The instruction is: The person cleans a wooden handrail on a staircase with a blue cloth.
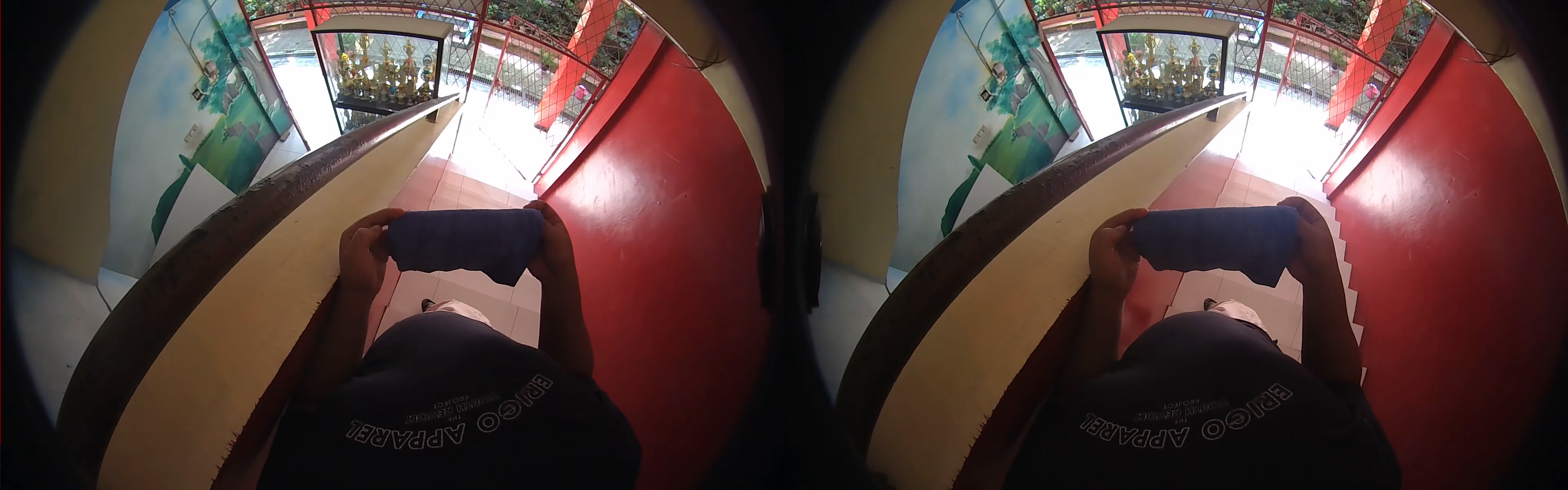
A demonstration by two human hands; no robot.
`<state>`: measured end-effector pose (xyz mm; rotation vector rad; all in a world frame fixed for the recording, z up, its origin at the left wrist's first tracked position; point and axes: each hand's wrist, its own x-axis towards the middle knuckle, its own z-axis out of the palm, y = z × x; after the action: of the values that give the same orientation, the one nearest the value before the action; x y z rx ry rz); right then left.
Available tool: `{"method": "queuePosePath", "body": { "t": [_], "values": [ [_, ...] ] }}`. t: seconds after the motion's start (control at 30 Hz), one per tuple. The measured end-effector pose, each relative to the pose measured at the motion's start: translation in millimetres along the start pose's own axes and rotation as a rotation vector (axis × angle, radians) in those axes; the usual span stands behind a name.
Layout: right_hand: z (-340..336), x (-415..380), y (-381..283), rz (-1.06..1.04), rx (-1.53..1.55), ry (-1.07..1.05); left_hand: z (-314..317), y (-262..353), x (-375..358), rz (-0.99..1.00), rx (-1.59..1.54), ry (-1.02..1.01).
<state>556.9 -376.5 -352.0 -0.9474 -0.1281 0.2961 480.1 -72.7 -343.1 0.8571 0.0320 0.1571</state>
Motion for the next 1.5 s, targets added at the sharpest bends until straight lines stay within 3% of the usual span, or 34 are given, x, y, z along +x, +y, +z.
{"method": "queuePosePath", "body": {
  "t": [0.03,0.13,0.3,0.4,0.5,0.53,0.63,0.73,0.83,1.13,1.33,1.43,1.5],
  "values": [
    [2.4,-1.1,-0.7,0.0,0.008,0.013,2.3,1.4,-1.0,-0.003,-0.006,-0.016],
    [8.4,-2.9,-2.0,0.005,0.023,0.041,7.0,-1.6,-1.7,0.025,0.377,0.085],
    [9.4,-2.0,8.7,0.06,0.044,0.08,5.6,-4.8,3.9,0.056,0.31,0.126],
    [17.3,-3.4,25.0,0.202,0.06,0.134,0.9,-9.1,7.2,0.092,0.317,0.111],
    [15.0,-6.0,34.0,0.278,0.172,0.127,0.9,-6.9,7.4,0.082,0.312,0.126],
    [1.0,-4.3,37.5,0.283,0.287,0.027,1.8,-5.4,6.6,0.064,0.297,0.137],
    [10.6,-14.0,28.4,0.253,0.279,0.094,-1.0,-8.7,8.5,0.089,0.265,0.132],
    [15.2,-18.4,35.8,0.075,-0.051,0.159,-1.5,-10.0,8.9,0.083,0.269,0.139],
    [21.6,-18.0,27.1,0.017,-0.045,0.241,0.7,-8.6,7.6,0.098,0.283,0.136],
    [28.8,-18.6,9.4,-0.3,-0.343,0.262,-6.9,-16.5,10.6,0.069,0.311,0.032],
    [52.8,-22.1,-8.9,-0.319,-0.805,-0.004,-13.8,-19.1,14.1,0.226,0.695,-0.153],
    [72.9,-18.0,-11.0,-0.376,-1.066,-0.237,-4.5,-6.5,9.5,0.301,0.953,-0.424],
    [85.3,-15.6,-4.2,-0.41,-1.075,-0.335,2.4,1.2,3.6,0.214,0.995,-0.512]
  ]
}}
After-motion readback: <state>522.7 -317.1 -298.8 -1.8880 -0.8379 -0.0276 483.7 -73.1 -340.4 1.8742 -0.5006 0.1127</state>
